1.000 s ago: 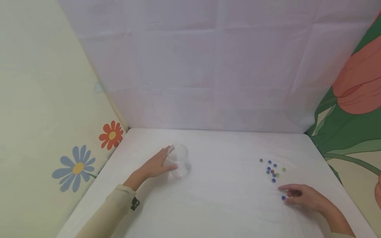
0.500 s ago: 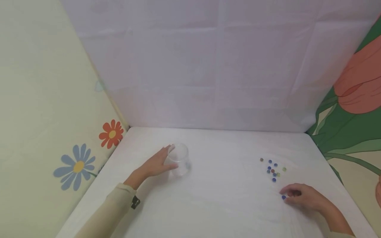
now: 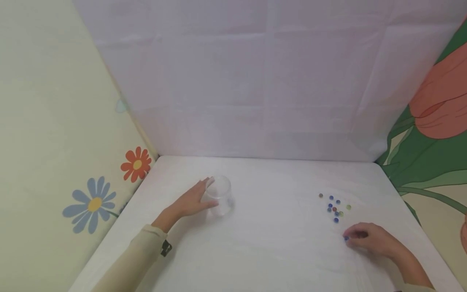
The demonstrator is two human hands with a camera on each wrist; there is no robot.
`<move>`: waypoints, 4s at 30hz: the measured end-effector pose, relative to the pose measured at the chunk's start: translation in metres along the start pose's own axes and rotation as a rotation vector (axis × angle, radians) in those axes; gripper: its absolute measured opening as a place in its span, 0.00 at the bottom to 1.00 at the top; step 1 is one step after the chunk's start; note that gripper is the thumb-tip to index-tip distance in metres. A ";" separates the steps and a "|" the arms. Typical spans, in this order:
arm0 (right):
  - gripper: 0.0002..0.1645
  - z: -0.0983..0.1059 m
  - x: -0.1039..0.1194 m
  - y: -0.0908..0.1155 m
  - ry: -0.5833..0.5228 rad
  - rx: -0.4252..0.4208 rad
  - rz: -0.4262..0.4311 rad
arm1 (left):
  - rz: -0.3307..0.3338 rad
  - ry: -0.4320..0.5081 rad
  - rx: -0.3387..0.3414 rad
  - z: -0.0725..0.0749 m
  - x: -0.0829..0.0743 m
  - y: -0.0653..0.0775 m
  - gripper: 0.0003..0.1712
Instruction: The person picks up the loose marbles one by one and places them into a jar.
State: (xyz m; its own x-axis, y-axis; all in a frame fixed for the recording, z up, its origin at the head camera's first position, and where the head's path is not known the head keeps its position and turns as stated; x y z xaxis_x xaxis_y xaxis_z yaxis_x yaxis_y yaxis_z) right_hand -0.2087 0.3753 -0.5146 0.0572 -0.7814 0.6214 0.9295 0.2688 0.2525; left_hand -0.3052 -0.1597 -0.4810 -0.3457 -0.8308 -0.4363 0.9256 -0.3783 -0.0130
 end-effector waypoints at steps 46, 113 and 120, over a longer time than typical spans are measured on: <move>0.15 0.002 0.098 -0.041 -0.030 -0.107 0.164 | -0.017 -0.002 -0.008 0.001 -0.002 0.000 0.56; 0.12 -0.029 0.273 -0.166 -0.113 -0.023 0.459 | -0.008 0.006 -0.010 -0.003 -0.001 -0.006 0.60; 0.12 -0.041 0.296 -0.174 -0.109 0.000 0.489 | 0.018 0.024 -0.009 -0.003 -0.001 -0.006 0.60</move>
State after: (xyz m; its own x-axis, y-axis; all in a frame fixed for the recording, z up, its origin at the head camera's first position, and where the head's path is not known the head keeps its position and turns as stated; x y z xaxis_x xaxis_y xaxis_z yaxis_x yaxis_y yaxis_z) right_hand -0.3391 0.0741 -0.4046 0.4481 -0.5006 0.7407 0.8035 0.5888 -0.0881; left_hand -0.3099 -0.1556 -0.4837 -0.3258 -0.8273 -0.4577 0.9328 -0.3602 -0.0128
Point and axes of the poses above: each hand's wrist, its own y-axis away from the middle knuckle, its own z-axis out of the back of the hand, x = y × z, the point moved 7 cm from there along -y, towards the middle knuckle, and after that the axes turned 2 degrees about -x, right-handed, at the moved point
